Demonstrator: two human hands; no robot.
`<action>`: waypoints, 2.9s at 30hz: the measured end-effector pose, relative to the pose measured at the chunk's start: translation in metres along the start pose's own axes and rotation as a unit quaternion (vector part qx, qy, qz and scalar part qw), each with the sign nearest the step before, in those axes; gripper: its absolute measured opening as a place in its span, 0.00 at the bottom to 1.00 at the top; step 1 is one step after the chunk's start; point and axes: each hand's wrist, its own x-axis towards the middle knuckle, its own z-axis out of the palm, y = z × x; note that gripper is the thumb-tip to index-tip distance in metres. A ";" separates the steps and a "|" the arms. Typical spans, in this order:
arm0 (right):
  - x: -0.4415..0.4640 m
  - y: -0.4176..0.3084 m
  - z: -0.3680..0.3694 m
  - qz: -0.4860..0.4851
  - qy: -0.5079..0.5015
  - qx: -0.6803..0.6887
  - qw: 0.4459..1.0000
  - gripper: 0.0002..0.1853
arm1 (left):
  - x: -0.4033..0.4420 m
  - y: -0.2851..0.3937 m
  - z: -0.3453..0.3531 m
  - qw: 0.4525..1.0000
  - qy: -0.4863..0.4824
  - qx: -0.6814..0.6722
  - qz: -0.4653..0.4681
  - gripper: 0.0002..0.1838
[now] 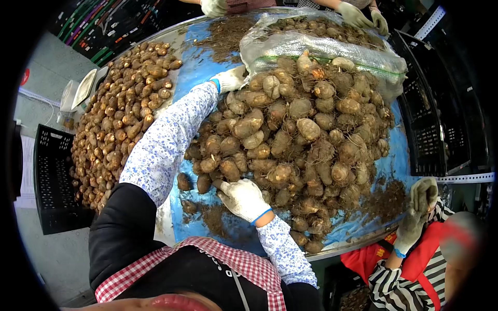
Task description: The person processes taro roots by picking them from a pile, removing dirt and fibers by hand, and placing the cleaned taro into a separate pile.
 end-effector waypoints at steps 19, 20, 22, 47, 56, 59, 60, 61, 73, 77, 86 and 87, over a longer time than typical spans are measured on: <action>-0.023 -0.030 0.000 0.016 -0.009 -0.077 0.997 0.10 | 0.010 0.008 0.010 0.997 -0.036 0.070 -0.019 0.26; -0.025 -0.030 0.003 0.008 -0.001 -0.070 0.997 0.10 | 0.008 0.008 0.010 0.996 -0.045 0.069 -0.031 0.28; -0.027 -0.030 0.005 0.008 0.003 -0.058 0.998 0.09 | 0.030 -0.020 0.031 0.999 -0.022 0.049 0.007 0.27; -0.094 -0.034 0.016 0.081 0.319 0.192 0.924 0.14 | -0.347 0.047 0.101 0.613 -0.073 -0.780 -0.098 0.15; -0.098 -0.058 0.034 0.051 0.248 0.128 0.959 0.17 | -0.406 0.059 0.131 0.453 0.059 -0.888 -0.049 0.14; -0.092 -0.100 0.022 0.004 0.183 -0.058 0.981 0.16 | -0.426 0.062 0.135 0.476 -0.008 -0.879 -0.036 0.16; -0.092 -0.102 0.024 -0.005 0.183 -0.037 0.982 0.16 | -0.427 0.065 0.145 0.491 0.009 -0.871 -0.027 0.17; -0.091 -0.102 0.025 -0.014 0.183 -0.017 0.983 0.16 | -0.431 0.058 0.142 0.447 -0.038 -0.894 -0.009 0.17; -0.085 -0.119 0.045 -0.070 0.301 0.005 0.951 0.06 | -0.459 0.050 0.159 0.658 0.084 -0.748 -0.007 0.21; -0.084 -0.114 0.061 0.004 0.315 0.124 0.941 0.06 | -0.463 0.083 0.148 0.677 0.226 -0.700 -0.017 0.22; -0.090 -0.109 0.053 -0.094 0.310 -0.082 0.943 0.07 | -0.467 0.061 0.118 0.515 -0.106 -0.846 -0.083 0.21; -0.090 -0.113 0.048 -0.099 0.301 -0.114 0.942 0.07 | -0.468 0.064 0.115 0.549 -0.077 -0.826 -0.106 0.21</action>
